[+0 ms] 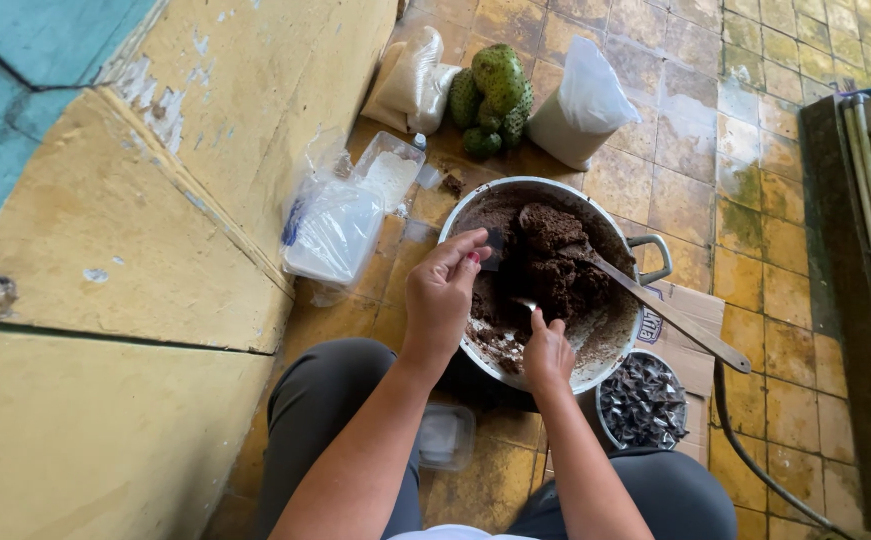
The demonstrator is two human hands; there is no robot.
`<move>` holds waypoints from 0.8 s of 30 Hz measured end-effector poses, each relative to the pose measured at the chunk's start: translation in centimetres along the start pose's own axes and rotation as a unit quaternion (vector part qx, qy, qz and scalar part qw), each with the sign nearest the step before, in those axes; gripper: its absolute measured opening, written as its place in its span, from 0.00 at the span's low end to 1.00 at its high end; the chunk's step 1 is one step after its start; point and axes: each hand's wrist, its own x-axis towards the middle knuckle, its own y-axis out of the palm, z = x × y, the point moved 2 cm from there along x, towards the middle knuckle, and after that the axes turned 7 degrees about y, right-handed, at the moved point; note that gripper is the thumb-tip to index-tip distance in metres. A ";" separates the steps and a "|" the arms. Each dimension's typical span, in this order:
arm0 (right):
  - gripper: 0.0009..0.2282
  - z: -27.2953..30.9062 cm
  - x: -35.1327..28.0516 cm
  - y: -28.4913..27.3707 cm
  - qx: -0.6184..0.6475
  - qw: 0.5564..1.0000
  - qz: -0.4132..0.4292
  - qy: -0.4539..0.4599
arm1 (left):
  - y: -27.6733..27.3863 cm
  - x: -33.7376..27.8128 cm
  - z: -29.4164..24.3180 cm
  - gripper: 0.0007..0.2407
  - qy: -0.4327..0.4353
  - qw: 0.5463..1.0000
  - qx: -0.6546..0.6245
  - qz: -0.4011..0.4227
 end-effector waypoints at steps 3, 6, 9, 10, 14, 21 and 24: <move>0.27 0.5 0.1 -0.6 -0.001 1.000 -0.007 -0.001 | -0.1 0.1 0.1 0.12 -0.001 1.000 -0.006 -0.005; 0.26 -1.0 2.3 1.1 0.045 0.998 0.031 0.006 | -0.1 0.0 0.3 0.12 -0.001 1.000 -0.005 -0.008; 0.22 -2.1 2.4 1.4 0.222 0.974 0.052 0.003 | -0.2 0.1 -0.2 0.12 -0.001 1.000 -0.009 -0.001; 0.22 -2.3 2.6 1.4 0.222 0.974 0.052 0.005 | -0.2 0.1 -0.1 0.12 -0.002 1.000 -0.009 0.000; 0.22 -2.7 3.8 1.9 0.171 0.984 0.058 0.004 | 0.0 0.0 0.3 0.12 0.002 1.000 -0.007 -0.002; 0.26 -1.5 5.0 3.5 0.045 0.996 0.080 0.009 | 0.1 -0.2 0.0 0.11 0.001 1.000 -0.001 0.001; 0.26 -2.4 7.0 6.6 0.034 0.996 0.082 0.018 | 0.0 -0.2 -0.1 0.11 0.000 1.000 0.002 0.003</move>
